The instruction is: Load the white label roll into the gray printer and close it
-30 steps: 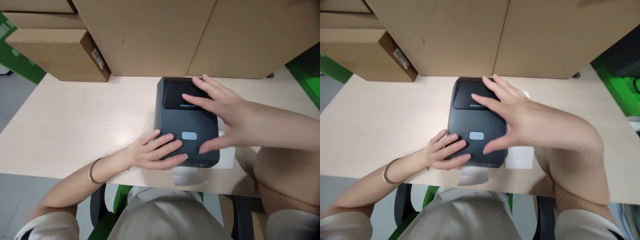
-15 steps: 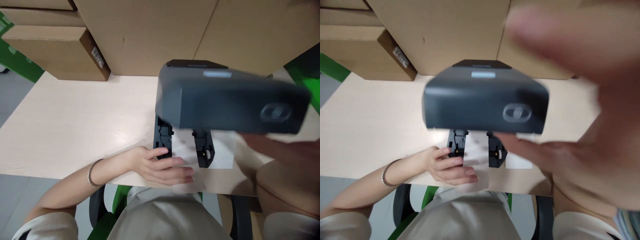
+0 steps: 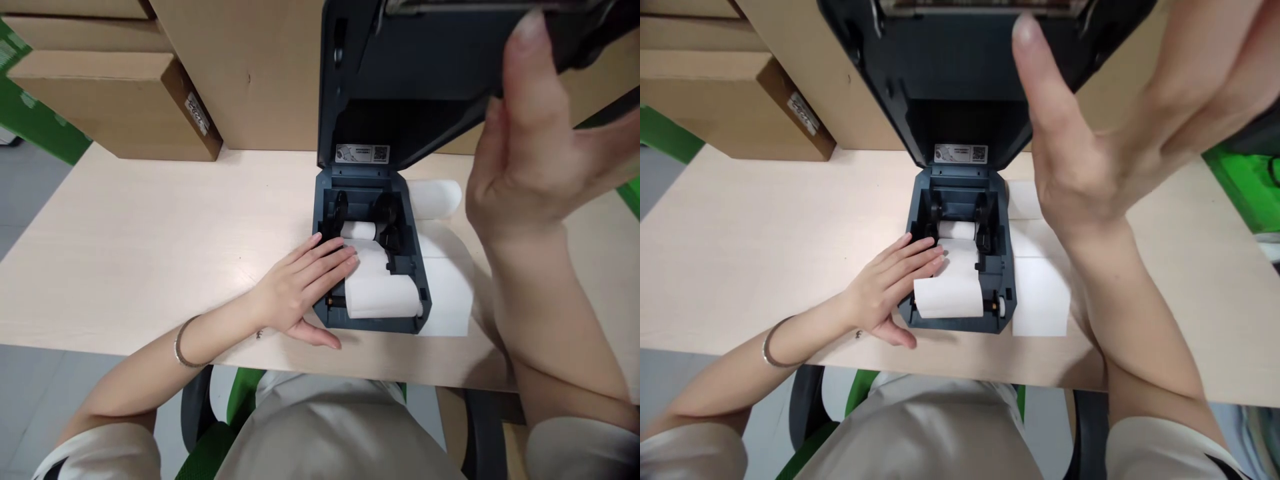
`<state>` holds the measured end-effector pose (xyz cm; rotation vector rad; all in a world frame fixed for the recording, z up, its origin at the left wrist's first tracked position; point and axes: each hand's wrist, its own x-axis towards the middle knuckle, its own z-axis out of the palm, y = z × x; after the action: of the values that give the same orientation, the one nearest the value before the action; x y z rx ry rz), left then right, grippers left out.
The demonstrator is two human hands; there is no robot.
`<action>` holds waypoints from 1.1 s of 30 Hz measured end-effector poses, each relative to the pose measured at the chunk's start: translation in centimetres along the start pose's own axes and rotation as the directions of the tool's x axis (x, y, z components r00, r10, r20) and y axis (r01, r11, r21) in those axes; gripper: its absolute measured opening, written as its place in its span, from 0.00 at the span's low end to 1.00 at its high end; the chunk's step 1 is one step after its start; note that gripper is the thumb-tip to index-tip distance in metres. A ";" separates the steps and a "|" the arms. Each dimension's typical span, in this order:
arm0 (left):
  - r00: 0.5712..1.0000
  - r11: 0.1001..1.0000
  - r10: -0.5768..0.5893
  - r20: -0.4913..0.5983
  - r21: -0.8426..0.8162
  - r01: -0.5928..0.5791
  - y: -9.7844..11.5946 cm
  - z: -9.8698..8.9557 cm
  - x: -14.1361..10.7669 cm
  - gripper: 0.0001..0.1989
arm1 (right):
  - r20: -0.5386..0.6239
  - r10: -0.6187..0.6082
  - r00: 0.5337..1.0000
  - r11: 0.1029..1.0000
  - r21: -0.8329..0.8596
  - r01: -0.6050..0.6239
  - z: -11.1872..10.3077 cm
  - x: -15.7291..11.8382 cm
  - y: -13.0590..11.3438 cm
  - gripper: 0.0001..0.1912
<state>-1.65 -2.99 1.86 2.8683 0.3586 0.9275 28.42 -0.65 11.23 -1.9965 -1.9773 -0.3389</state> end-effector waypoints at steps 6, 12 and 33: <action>1.000 0.998 0.031 -0.003 -0.049 -0.031 -1.0 -0.1 -0.2 0.40 | -0.229 -0.102 0.968 0.964 -0.262 0.039 1.0 1.1 -0.5 0.34; 0.999 0.999 0.029 -0.037 -0.032 -0.030 -1.2 0.0 0.1 0.32 | -0.168 -0.189 0.967 0.977 0.071 0.203 2.1 1.4 -1.1 0.32; 0.993 0.967 -0.114 -0.020 0.229 0.115 -1.2 -0.2 0.4 0.40 | 0.264 -0.541 0.798 0.833 0.299 0.466 4.4 -0.2 -4.6 0.22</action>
<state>-1.70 -1.76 2.01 3.0096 0.6667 0.9316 23.61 0.87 7.37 -1.4267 -2.6313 0.1278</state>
